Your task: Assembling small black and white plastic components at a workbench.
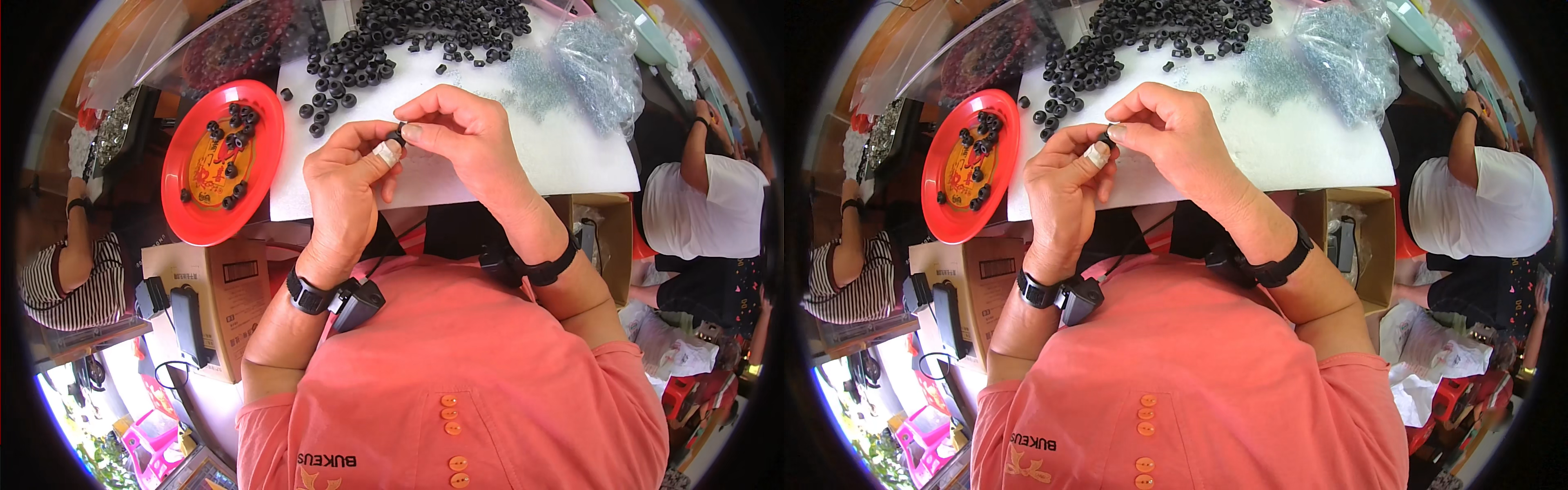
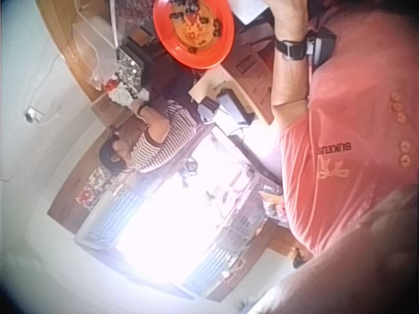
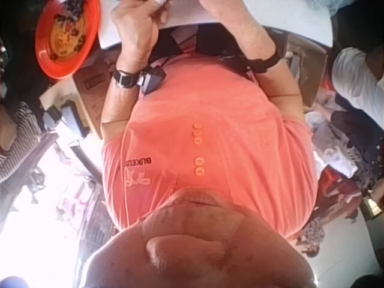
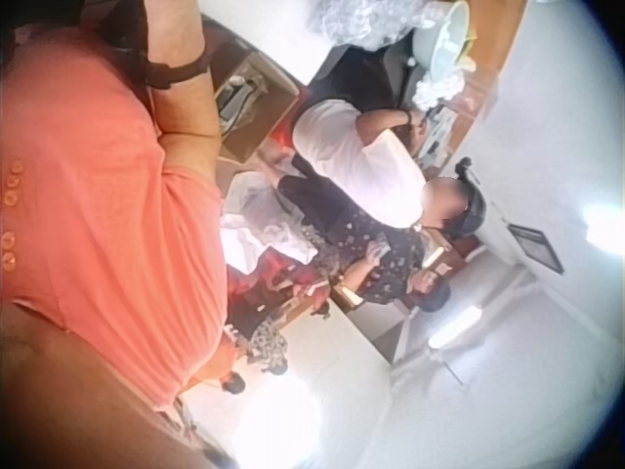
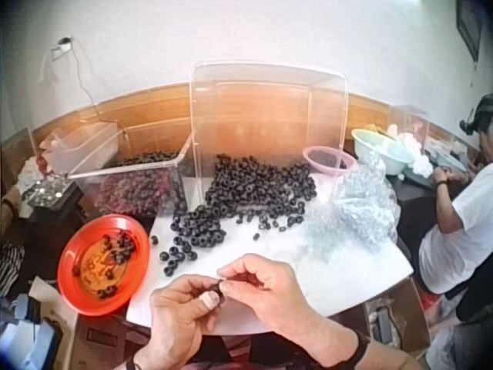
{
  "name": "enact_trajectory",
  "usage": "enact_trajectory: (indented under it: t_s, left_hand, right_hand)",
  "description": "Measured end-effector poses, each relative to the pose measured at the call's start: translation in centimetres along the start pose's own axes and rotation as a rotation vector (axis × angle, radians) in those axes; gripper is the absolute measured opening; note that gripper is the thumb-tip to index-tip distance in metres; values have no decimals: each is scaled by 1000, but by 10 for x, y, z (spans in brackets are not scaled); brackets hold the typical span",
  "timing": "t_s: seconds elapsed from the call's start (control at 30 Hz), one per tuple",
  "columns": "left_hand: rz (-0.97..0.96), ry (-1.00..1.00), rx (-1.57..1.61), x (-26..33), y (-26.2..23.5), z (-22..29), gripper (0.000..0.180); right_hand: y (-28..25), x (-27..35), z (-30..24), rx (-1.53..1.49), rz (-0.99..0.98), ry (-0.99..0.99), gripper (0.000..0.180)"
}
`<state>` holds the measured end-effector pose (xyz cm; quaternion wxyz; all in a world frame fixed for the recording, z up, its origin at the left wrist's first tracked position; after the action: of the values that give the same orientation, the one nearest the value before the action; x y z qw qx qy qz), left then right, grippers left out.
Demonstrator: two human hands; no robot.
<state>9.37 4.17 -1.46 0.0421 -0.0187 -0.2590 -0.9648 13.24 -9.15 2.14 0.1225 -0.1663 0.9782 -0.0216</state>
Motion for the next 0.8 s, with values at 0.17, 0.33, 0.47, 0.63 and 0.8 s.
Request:
enact_trajectory:
  t_s: [0.17,0.33,0.47,0.63,0.8]
  left_hand:
    - [4,0,20,0,2,0,15]
    - [24,-40,26,-1,0,-1,15]
    - [37,-50,0,0,2,0,14]
    - [98,-70,-56,3,-1,-2,14]
    - [88,-26,-31,2,1,-1,13]
  right_hand:
    - [0,5,-2,104,14,-20,6]
    - [3,11,-29,435,88,-375,8]
    - [5,13,-35,523,127,-456,11]
    - [5,10,-24,508,103,-363,12]
    - [10,14,-21,483,160,-391,15]
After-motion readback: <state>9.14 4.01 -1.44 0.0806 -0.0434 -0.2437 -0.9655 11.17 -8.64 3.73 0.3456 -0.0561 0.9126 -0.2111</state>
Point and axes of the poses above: each hand's wrist, its own x-axis away from the middle knuckle, its own y-axis out of the palm, z = x × y, the point moved 9 cm from there along -x, towards the middle knuckle, and after that the axes turned 6 degrees about x, right-handed, at the moved point
